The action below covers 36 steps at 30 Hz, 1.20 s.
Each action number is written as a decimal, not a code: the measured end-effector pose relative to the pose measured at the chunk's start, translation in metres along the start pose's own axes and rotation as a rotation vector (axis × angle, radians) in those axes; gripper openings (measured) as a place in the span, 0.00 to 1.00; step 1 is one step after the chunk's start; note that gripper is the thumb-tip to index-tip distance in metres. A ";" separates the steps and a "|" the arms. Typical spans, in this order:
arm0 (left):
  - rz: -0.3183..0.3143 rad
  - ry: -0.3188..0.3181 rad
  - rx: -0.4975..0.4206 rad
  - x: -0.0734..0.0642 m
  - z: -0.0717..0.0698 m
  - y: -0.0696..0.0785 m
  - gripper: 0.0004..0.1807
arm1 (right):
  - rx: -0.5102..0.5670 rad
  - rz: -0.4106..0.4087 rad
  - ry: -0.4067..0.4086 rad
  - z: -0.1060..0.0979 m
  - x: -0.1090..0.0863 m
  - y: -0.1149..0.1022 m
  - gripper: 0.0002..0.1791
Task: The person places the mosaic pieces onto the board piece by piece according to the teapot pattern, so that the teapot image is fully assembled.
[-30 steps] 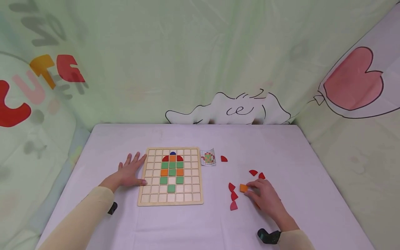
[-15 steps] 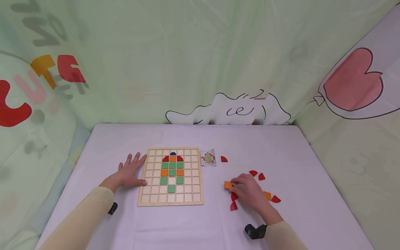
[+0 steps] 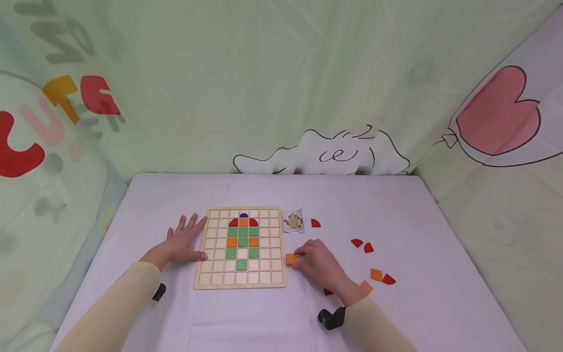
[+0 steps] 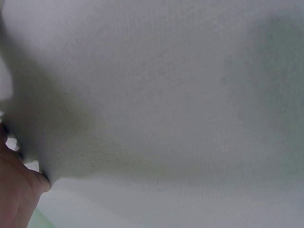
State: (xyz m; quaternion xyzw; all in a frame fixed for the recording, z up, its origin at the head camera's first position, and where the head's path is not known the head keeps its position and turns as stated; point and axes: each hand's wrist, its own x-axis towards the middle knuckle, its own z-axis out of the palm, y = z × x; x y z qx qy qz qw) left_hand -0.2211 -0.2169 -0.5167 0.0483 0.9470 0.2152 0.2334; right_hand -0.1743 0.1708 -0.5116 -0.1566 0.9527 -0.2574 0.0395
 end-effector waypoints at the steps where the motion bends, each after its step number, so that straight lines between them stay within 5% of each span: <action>1: -0.002 0.000 0.001 0.002 0.001 -0.001 0.63 | 0.007 -0.016 -0.004 0.003 0.002 -0.003 0.14; 15: 0.008 0.018 0.009 0.009 0.005 -0.009 0.63 | 0.070 -0.119 -0.086 0.032 0.021 -0.044 0.12; 24: 0.005 0.005 -0.001 0.004 0.002 -0.005 0.63 | 0.019 -0.157 -0.083 0.044 0.026 -0.054 0.14; 36: 0.000 0.005 -0.009 -0.007 -0.006 0.006 0.62 | -0.009 -0.128 -0.070 0.049 0.027 -0.062 0.15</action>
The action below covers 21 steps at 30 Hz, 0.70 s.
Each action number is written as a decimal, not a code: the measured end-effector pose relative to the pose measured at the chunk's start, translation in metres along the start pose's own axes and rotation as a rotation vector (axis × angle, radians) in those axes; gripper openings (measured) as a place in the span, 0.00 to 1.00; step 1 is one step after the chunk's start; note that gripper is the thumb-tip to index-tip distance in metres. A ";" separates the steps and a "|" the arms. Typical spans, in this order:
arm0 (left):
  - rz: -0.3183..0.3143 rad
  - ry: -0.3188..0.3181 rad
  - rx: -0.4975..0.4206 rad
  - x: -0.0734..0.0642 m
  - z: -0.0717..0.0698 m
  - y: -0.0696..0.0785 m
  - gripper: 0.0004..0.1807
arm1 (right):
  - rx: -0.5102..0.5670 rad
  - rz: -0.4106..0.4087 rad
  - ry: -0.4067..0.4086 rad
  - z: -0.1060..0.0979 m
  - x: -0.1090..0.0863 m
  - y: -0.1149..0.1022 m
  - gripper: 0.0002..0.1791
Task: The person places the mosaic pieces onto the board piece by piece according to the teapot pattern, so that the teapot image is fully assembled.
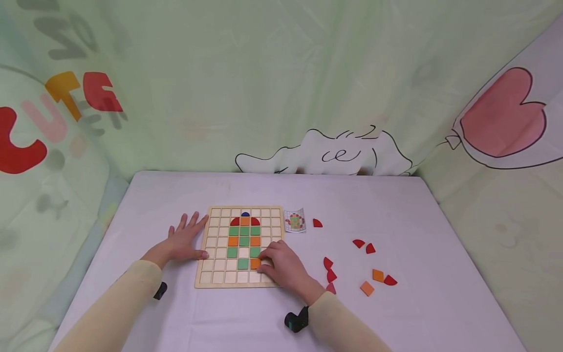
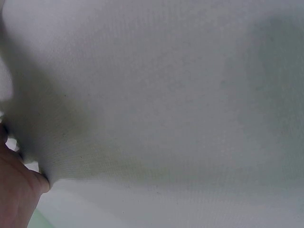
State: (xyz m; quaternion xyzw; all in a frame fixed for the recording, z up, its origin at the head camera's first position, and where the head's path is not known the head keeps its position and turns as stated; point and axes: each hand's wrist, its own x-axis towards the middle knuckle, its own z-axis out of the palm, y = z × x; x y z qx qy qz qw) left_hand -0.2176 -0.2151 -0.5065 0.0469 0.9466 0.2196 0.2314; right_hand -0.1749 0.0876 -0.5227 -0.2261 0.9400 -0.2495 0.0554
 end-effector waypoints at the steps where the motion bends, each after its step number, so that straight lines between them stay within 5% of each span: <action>1: -0.003 -0.001 0.001 0.000 0.000 0.000 0.62 | -0.002 -0.001 0.002 0.000 0.000 -0.001 0.15; 21: -0.014 0.004 0.005 -0.002 -0.002 0.004 0.63 | -0.007 -0.022 0.014 0.000 0.000 -0.003 0.14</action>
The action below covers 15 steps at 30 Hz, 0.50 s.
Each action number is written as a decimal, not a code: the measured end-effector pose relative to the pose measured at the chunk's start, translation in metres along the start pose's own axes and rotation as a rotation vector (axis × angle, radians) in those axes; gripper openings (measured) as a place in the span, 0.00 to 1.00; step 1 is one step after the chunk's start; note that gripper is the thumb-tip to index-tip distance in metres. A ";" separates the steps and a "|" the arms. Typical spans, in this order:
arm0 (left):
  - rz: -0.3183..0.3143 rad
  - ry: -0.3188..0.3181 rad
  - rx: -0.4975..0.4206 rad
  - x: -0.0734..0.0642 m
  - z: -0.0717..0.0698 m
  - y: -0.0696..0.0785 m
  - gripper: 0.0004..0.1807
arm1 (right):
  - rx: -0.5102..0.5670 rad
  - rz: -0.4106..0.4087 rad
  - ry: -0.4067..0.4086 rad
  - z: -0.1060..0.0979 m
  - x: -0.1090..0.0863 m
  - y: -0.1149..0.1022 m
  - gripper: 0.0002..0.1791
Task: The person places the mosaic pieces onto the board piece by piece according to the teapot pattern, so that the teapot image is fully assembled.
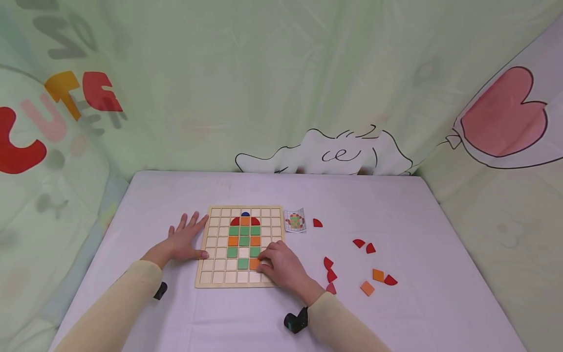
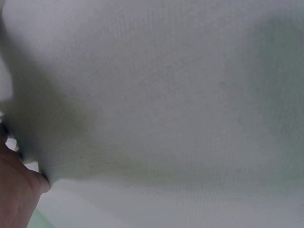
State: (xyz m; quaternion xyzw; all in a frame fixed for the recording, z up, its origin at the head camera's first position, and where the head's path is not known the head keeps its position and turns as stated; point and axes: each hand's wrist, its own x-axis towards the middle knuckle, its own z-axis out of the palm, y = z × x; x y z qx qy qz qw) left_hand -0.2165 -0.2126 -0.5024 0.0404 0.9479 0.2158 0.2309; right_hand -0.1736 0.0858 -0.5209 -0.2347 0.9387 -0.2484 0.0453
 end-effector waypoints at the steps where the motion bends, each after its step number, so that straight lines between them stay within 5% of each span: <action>1: -0.001 0.000 0.000 0.000 0.000 0.000 0.63 | -0.003 -0.002 0.005 0.000 0.000 0.000 0.14; 15: -0.004 -0.001 -0.001 -0.001 0.000 0.001 0.61 | -0.034 0.015 0.045 0.000 -0.003 0.001 0.13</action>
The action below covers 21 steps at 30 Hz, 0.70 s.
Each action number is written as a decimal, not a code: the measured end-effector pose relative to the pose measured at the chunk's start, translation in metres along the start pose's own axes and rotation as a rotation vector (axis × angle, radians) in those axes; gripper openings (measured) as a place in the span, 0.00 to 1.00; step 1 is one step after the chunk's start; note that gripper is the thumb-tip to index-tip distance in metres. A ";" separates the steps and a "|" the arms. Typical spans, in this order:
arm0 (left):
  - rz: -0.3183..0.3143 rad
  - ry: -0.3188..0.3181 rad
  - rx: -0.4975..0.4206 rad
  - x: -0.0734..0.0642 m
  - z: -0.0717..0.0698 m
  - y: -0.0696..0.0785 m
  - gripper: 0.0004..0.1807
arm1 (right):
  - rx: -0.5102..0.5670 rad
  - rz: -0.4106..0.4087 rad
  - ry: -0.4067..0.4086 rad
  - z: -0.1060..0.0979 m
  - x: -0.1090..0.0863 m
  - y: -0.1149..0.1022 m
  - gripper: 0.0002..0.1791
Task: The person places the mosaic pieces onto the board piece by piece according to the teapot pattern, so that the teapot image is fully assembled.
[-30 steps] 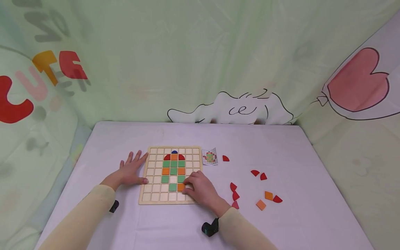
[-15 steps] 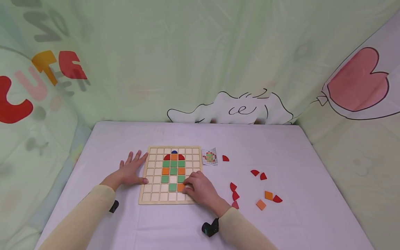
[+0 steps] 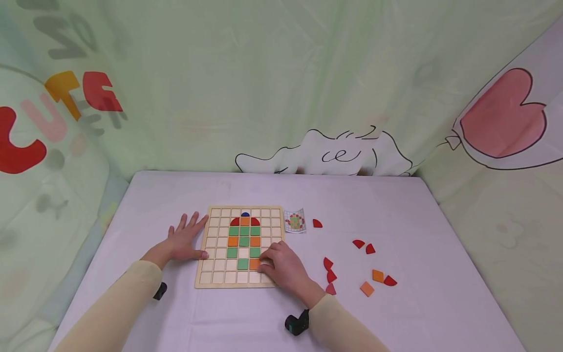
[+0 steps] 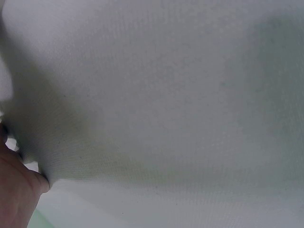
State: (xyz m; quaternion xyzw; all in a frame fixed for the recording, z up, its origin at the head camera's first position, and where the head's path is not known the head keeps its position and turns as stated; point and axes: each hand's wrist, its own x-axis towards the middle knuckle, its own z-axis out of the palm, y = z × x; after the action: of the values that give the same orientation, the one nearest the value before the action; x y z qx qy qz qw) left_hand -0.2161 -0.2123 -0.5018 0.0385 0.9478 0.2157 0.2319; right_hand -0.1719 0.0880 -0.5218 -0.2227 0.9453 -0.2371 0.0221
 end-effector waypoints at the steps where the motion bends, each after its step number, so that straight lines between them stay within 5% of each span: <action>1: 0.000 -0.001 -0.001 0.001 0.000 0.000 0.61 | 0.006 0.009 0.000 -0.001 -0.001 0.001 0.13; 10: 0.009 0.006 0.005 0.004 0.002 -0.006 0.62 | 0.046 0.113 0.040 -0.022 -0.026 0.021 0.13; 21: 0.035 0.006 0.004 0.012 0.010 -0.013 0.63 | 0.012 0.269 0.101 -0.058 -0.076 0.071 0.12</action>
State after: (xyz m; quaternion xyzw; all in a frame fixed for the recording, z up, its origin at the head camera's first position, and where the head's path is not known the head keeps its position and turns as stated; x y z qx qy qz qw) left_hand -0.2216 -0.2179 -0.5205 0.0549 0.9481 0.2180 0.2249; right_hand -0.1410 0.2021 -0.5074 -0.0816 0.9651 -0.2486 0.0073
